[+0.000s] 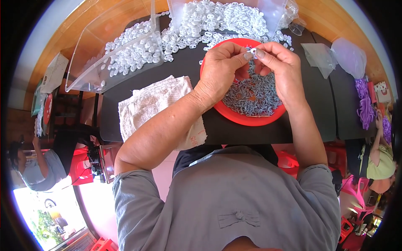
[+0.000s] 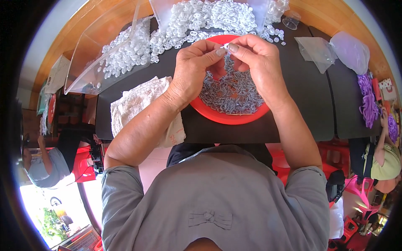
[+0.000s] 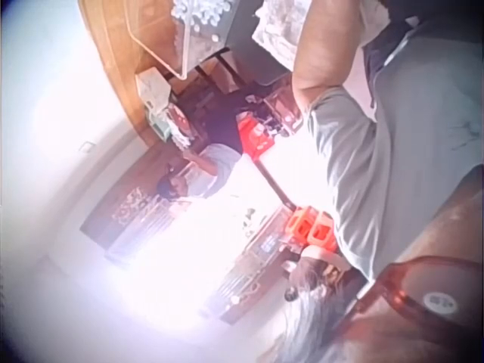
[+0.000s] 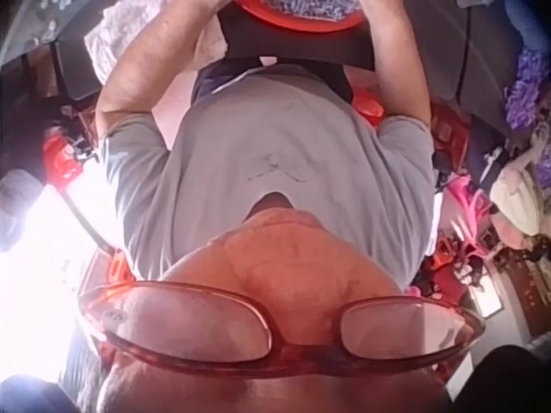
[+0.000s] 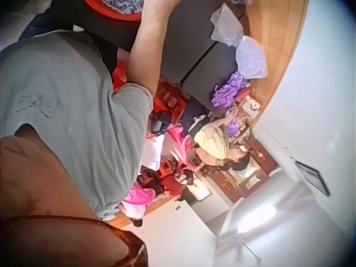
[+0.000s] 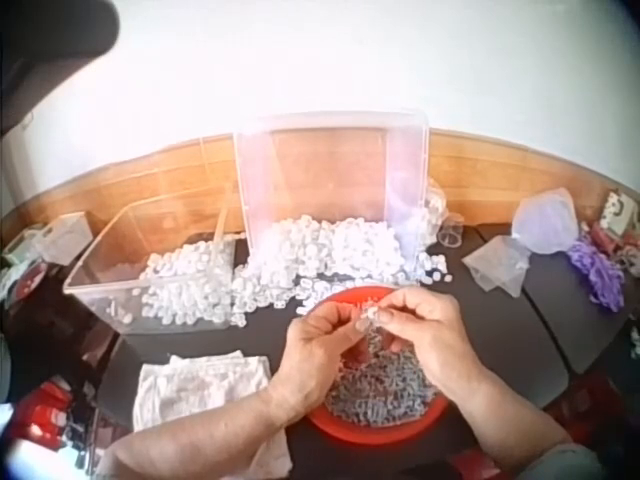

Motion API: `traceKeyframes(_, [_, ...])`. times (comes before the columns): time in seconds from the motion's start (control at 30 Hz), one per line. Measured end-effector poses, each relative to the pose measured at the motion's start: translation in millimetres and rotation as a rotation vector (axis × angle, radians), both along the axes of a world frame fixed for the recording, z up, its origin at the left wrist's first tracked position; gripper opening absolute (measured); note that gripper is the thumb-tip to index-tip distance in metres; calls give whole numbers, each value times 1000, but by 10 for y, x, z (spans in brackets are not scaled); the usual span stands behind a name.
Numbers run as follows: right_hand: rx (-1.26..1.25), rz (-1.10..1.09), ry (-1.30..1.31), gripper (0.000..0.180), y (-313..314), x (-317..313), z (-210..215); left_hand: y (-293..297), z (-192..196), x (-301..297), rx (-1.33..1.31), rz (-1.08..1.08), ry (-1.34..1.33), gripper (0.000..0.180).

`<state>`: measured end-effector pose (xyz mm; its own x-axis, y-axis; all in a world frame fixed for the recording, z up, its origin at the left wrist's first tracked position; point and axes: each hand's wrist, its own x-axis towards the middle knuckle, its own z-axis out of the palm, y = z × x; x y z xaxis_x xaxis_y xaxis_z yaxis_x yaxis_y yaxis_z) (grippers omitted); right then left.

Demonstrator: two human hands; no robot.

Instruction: Manually attaching small white plastic components to metal rings at a workbench.

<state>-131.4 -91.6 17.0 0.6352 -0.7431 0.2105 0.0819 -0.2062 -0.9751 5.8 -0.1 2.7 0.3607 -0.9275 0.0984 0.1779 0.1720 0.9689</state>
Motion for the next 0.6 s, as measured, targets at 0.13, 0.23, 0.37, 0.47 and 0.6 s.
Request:
traceKeyframes(0.13, [-35,5,26,15,33,-2,10,6,-2,-17,19,13,-8,13])
traceKeyframes(0.23, [-21,-9,37,14,80,17,0,15,-12,-42,36,39,-3,12])
traceKeyframes(0.37, [26,-20,19,14,94,51,-66,23,-47,-75,26,76,42,11])
traceKeyframes(0.47, [34,-25,25,13,124,73,-81,20,-72,-111,5,107,120,11])
traceKeyframes(0.6, [57,-30,7,14,125,64,-49,27,-37,-89,7,87,115,9])
